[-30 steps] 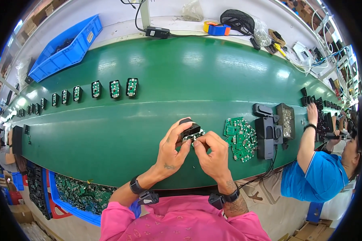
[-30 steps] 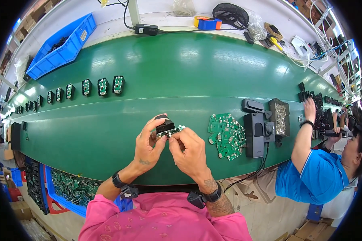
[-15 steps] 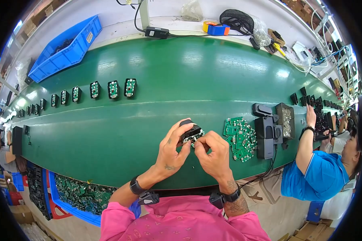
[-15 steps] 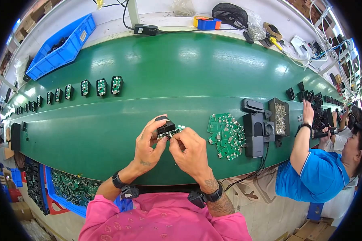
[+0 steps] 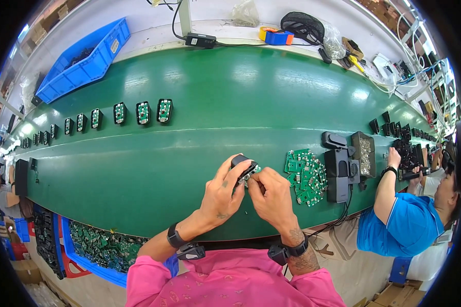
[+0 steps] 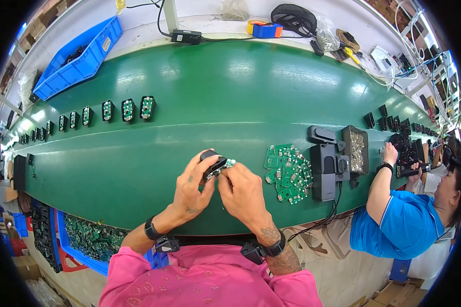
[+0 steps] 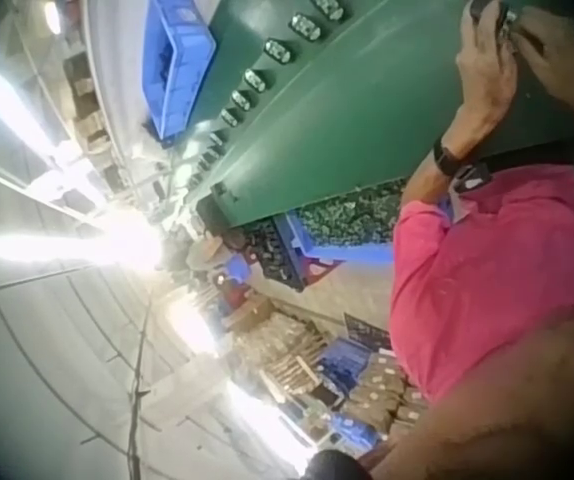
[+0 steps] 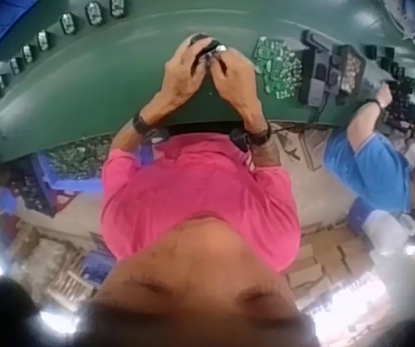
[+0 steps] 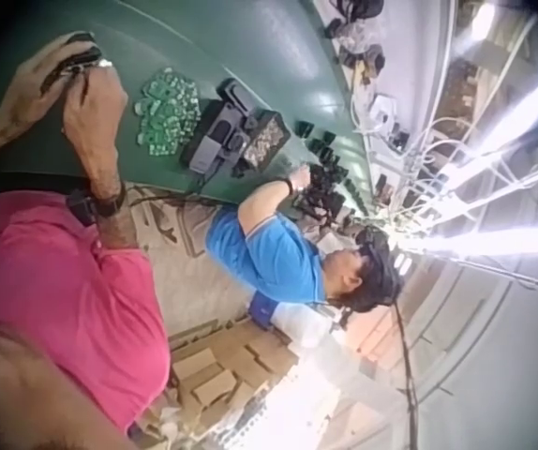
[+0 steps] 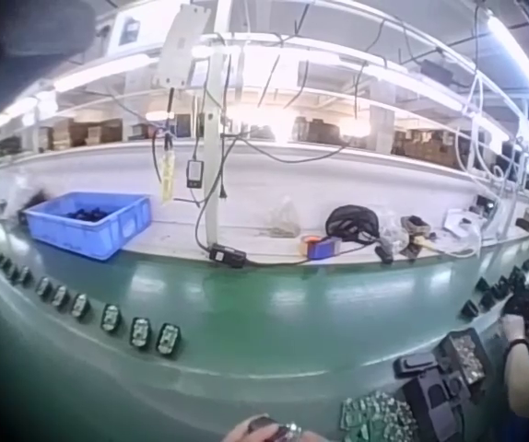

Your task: The person picks up a circuit board and a black plastic housing, fits the board into the housing by hand, and then places the assembled unit onto the conveyor belt.

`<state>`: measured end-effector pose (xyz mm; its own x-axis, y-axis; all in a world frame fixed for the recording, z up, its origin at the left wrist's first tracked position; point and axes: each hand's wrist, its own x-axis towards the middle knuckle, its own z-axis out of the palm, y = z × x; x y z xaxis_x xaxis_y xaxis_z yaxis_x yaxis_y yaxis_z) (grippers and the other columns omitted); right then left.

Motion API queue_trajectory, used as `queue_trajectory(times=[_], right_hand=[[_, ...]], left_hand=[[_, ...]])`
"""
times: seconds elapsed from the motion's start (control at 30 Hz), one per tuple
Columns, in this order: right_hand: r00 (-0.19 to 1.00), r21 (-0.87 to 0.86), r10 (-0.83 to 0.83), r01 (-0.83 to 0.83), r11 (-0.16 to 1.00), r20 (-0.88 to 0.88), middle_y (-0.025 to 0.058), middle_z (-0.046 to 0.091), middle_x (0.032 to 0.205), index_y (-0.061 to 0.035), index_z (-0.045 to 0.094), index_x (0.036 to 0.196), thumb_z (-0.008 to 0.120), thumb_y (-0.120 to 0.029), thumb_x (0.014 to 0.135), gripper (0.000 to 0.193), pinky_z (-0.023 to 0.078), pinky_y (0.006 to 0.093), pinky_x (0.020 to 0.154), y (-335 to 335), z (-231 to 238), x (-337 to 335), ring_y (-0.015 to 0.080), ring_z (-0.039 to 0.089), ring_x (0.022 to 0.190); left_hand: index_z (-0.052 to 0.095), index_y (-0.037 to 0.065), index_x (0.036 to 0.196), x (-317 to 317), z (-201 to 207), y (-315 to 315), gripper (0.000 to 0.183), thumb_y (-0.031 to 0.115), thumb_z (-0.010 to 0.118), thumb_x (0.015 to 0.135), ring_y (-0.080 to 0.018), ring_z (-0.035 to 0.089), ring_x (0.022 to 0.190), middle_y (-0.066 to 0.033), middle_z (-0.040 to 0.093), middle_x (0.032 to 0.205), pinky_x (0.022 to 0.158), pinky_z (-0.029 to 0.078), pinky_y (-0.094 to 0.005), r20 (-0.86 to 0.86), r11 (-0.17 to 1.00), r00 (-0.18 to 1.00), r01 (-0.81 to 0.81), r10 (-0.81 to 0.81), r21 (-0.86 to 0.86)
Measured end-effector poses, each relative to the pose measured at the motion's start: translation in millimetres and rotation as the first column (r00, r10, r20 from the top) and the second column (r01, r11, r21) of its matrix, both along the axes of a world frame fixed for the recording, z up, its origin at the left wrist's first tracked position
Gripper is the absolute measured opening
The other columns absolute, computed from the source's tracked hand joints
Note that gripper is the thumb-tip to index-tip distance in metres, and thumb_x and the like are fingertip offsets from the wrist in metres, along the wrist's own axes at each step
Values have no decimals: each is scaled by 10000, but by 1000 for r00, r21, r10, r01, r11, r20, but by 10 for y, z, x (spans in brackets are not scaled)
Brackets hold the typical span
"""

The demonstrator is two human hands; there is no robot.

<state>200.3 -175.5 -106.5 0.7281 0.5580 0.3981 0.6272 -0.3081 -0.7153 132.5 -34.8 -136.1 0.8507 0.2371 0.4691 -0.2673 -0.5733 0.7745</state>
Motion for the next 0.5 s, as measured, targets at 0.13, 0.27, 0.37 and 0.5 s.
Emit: queue_trajectory(times=[0.13,0.27,0.37,0.5], right_hand=[[1000,14,-28,28,1000,-15,107,605,746,4,622,824,673,-40,854,73,451,348,554,34,-86,25,231,583,617],[925,178,-227,289,941,-304,8,609,718,22,601,931,652,-104,944,137,417,228,509,-33,-180,38,63,539,580],[820,238,-10,178,955,-572,24,619,728,13,586,983,633,-98,959,123,420,214,482,-73,-318,140,64,542,553],[676,517,220,274,811,-703,61,642,764,41,618,959,639,-44,940,90,446,227,471,-183,-304,182,71,562,571]], left_hand=[[547,84,1317,54,-45,24,481,-19,611,851,-375,685,986,-210,560,1314,783,590,-406,32,997,997,-66,68,-45],[516,45,1337,122,57,43,467,-22,588,880,-271,693,954,-173,575,1264,781,597,-347,-103,896,990,45,-100,-441],[484,15,1360,101,126,74,461,-31,579,911,-184,689,940,-135,587,1235,790,604,-275,-201,742,951,41,-234,-669],[450,28,1408,129,112,102,567,-103,597,876,-194,703,931,-134,585,1254,786,616,-299,-192,781,912,185,-363,-597]])
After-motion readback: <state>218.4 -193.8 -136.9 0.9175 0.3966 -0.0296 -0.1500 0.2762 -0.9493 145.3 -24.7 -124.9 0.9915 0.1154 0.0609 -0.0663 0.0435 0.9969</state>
